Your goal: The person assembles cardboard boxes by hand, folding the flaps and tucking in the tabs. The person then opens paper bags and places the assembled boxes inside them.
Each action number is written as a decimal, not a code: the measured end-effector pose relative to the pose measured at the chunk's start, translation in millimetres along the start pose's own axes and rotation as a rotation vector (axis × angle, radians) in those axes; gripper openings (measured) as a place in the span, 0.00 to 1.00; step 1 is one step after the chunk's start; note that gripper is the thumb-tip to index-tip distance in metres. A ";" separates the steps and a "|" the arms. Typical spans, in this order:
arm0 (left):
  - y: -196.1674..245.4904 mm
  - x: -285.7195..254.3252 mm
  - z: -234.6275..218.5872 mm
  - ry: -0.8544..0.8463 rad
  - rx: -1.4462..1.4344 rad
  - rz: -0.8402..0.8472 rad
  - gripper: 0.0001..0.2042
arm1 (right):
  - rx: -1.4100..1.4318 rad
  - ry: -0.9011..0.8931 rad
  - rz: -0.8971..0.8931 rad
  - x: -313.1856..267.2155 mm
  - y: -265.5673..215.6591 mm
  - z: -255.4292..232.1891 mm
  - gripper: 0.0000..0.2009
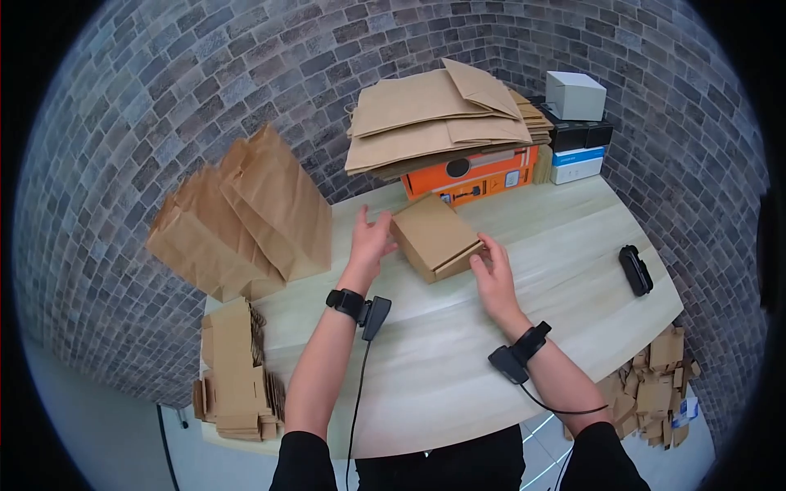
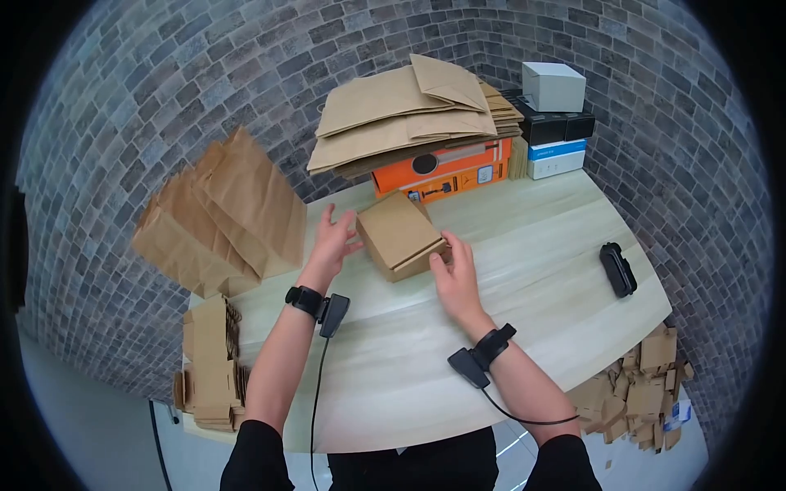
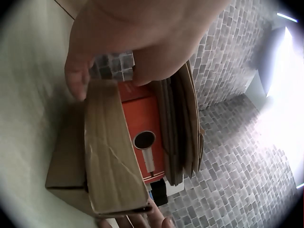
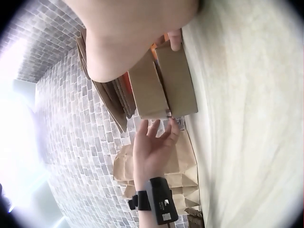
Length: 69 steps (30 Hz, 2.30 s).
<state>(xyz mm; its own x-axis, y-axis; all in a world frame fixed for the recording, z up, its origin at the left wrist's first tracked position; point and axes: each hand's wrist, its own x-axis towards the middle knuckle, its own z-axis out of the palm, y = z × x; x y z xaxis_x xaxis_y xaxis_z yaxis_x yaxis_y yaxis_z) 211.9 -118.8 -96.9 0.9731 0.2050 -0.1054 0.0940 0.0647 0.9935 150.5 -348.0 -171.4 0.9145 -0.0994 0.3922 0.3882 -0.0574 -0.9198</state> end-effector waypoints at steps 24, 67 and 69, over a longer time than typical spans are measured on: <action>164.2 130.2 11.2 0.109 0.643 0.393 0.14 | -0.077 0.270 0.032 3.8 5.5 -3.7 0.10; 401.0 -189.6 -16.5 0.029 1.340 1.322 0.13 | 0.260 0.130 -0.039 -24.4 -118.5 -15.8 0.10; 379.5 -196.2 -15.4 -0.121 1.408 1.369 0.12 | 0.312 0.103 -0.053 -50.3 -161.6 -4.9 0.11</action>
<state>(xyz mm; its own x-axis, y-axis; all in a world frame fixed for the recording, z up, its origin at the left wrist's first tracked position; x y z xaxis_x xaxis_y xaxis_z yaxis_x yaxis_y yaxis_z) 53.4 -119.5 300.2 0.5270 -0.6254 0.5755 -0.5928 -0.7557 -0.2783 41.2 -338.6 -42.4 0.8821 -0.2053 0.4240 0.4654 0.2399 -0.8520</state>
